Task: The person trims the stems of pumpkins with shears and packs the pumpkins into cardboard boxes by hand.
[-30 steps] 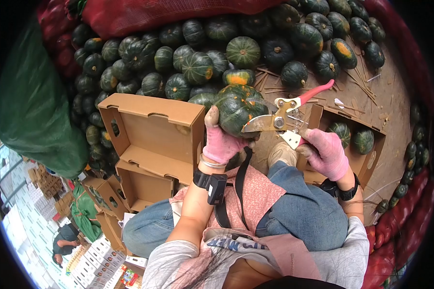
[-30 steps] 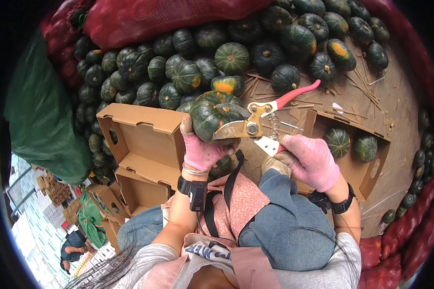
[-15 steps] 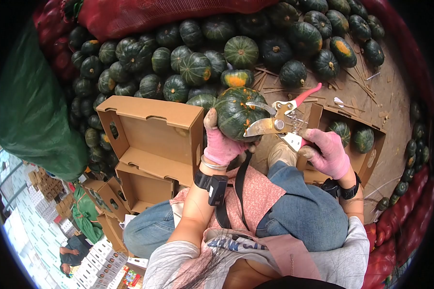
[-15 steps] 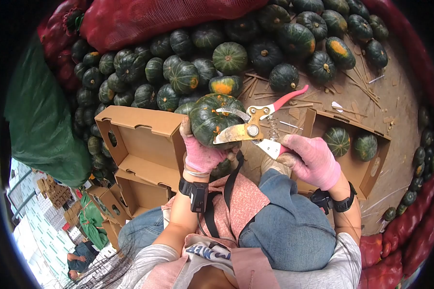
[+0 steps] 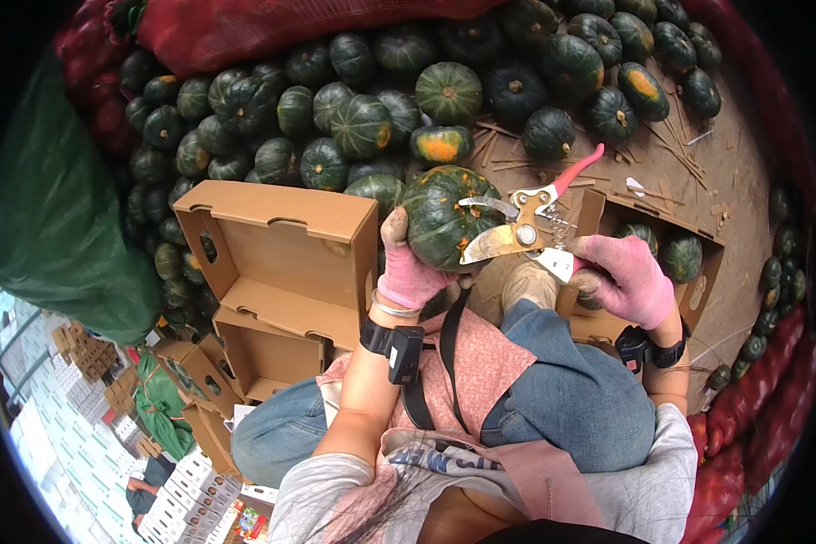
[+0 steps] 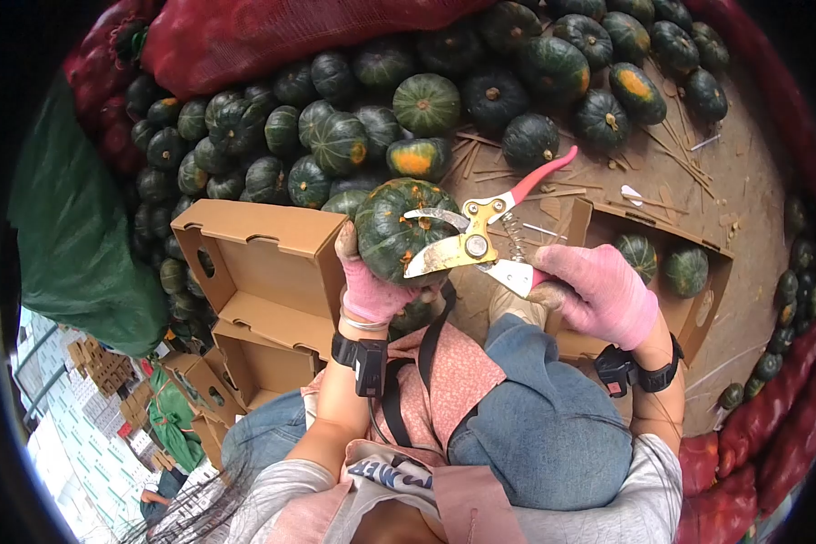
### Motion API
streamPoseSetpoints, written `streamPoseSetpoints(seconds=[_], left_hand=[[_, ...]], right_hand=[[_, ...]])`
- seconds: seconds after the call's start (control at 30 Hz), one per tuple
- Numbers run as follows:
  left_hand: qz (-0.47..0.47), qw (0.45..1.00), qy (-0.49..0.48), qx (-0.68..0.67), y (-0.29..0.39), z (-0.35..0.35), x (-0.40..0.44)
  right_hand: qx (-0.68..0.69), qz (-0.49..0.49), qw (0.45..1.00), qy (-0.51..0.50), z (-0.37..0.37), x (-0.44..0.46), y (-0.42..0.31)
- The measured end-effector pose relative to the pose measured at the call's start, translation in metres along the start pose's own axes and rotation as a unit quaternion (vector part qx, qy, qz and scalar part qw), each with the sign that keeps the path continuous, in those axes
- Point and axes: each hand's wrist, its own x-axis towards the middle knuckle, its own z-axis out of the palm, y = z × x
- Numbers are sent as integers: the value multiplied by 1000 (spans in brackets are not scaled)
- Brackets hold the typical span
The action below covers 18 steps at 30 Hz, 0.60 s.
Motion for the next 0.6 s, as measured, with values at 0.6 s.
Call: streamPoseSetpoints(seconds=[0.6], left_hand=[[4,1000,-9,-18,4,2,0]], right_hand=[[-41,-15,998,46,7,-2,-6]])
